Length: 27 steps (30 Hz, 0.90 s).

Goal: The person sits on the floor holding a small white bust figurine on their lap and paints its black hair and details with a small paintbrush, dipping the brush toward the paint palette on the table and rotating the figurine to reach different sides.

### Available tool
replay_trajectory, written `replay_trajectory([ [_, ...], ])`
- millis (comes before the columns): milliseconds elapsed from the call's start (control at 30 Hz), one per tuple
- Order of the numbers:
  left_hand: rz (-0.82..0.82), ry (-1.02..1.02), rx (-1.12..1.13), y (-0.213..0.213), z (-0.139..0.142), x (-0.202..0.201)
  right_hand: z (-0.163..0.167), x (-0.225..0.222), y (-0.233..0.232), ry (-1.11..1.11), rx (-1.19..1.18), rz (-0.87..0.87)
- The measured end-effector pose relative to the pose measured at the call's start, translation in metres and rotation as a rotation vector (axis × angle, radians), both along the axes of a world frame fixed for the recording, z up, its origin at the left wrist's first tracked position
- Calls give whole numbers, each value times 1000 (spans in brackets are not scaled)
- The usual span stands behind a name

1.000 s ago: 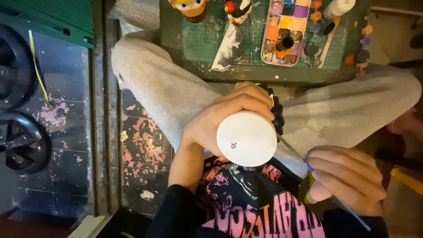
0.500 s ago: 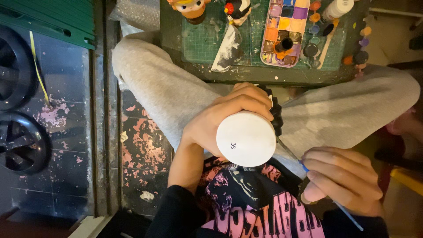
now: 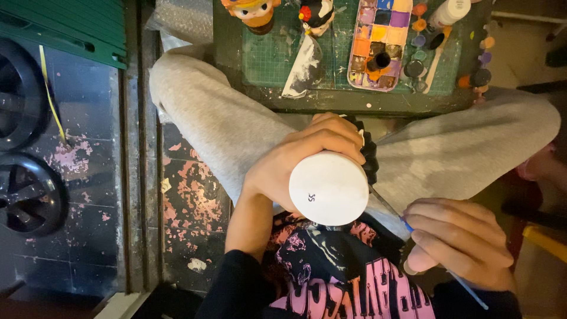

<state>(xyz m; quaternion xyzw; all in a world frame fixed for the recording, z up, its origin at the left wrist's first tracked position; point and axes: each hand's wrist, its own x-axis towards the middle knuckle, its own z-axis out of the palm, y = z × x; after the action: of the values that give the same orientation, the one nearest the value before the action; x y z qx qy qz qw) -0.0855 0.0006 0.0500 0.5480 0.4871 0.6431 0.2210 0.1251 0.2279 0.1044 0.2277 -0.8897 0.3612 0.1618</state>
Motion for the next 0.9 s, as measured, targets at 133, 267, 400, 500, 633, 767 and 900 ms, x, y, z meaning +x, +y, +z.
replay_trajectory([
  [133, -6, 0, -5, -1, -1, -1, -1, 3, -3, -35, 13, -100],
  [267, -17, -1, 2, 0, -2, -2, 5, -3, -2, 4, -18, -74],
  [400, -20, -15, 7, 0, -2, -1, 12, -18, 12, -49, 100, 80],
  [500, -21, -7, 20, 1, -3, -3, 11, -26, 20, 192, -52, 128],
  [633, -19, -8, 2, 0, -3, -2, 7, -20, 24, -7, 8, 161],
  [767, -16, -20, 8, 0, -3, -1, -1, -14, 18, 63, -47, 96],
  [900, -4, -35, 29, 2, -5, 2, -6, -16, 12, 113, -45, 27],
])
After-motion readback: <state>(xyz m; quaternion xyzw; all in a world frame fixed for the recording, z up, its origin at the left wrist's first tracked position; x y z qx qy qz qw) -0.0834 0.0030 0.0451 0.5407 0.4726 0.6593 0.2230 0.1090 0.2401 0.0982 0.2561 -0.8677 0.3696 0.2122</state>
